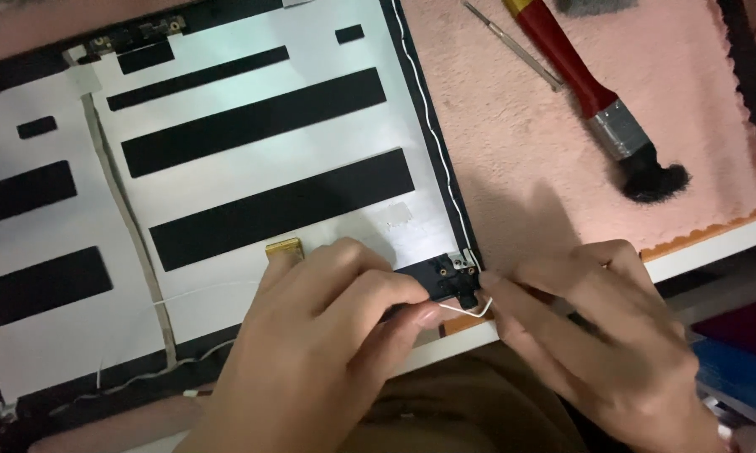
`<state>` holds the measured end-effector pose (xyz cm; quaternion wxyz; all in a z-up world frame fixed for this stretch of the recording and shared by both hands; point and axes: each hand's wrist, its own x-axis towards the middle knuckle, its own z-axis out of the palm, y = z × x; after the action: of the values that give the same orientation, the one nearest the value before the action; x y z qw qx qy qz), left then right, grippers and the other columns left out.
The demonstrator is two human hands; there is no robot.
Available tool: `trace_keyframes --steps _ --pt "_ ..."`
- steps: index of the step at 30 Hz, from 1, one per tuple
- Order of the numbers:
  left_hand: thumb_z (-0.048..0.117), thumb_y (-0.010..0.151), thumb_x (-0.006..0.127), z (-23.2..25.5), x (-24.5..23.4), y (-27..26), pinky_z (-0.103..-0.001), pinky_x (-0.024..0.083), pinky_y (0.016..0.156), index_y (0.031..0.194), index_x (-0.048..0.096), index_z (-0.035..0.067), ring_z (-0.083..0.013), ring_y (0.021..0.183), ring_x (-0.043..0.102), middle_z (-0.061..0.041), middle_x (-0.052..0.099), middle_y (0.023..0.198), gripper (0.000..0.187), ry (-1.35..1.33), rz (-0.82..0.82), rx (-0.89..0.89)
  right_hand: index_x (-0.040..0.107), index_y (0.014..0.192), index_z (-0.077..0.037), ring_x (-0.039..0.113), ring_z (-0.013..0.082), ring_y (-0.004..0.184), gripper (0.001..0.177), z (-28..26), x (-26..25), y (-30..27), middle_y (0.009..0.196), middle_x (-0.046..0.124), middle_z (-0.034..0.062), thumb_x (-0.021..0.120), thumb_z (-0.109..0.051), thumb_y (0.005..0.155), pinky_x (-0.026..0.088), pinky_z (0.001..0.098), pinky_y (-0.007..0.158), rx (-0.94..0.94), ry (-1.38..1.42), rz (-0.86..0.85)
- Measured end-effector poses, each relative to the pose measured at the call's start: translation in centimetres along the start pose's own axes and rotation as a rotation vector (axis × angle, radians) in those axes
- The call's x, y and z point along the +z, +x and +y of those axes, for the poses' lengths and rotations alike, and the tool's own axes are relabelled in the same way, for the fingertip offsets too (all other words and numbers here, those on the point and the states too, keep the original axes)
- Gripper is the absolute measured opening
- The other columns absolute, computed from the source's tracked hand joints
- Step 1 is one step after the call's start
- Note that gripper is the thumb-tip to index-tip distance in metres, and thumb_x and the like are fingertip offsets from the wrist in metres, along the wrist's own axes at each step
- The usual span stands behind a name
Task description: The person is repairing a laptop by connecting wires to the back of the screen. They use their hands to plug in a black wire and a white wire, then use a screwdriver to tighten screws on the screen's frame.
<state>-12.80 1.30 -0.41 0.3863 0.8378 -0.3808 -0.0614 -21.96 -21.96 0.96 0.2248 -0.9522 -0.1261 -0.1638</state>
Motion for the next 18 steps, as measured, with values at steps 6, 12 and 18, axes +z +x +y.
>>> trace_keyframes --steps 6,12,18 --pt "0.022 0.107 0.085 0.2 -0.2 0.3 -0.042 0.041 0.079 0.106 0.072 0.015 -0.0216 0.087 0.066 -0.001 0.072 0.103 0.015 -0.003 0.001 -0.048 0.086 0.109 0.004 0.070 0.0241 0.084 0.012 0.9 -0.3 -0.7 0.106 0.074 0.0174 0.091 0.002 0.098 0.054 0.0396 0.083 -0.018 0.010 -0.045" --pt "0.022 0.109 0.079 0.6 -0.5 0.5 -0.036 0.058 0.069 0.109 0.068 0.014 -0.0195 0.097 0.071 0.000 0.074 0.110 0.014 -0.080 -0.001 -0.176 0.085 0.116 0.002 0.072 0.0217 0.084 0.018 1.6 -1.0 -0.6 0.108 0.077 0.0135 0.090 -0.003 0.099 0.053 0.0430 0.087 -0.064 -0.044 -0.148" --pt "0.019 0.112 0.075 0.7 -0.4 1.0 -0.032 0.057 0.066 0.110 0.065 0.013 -0.0159 0.096 0.072 0.000 0.073 0.111 0.012 -0.113 0.001 -0.213 0.087 0.114 0.000 0.075 0.0173 0.079 0.018 1.8 -1.5 -0.3 0.115 0.083 0.0104 0.093 -0.003 0.098 0.052 0.0442 0.089 -0.116 -0.048 -0.178"
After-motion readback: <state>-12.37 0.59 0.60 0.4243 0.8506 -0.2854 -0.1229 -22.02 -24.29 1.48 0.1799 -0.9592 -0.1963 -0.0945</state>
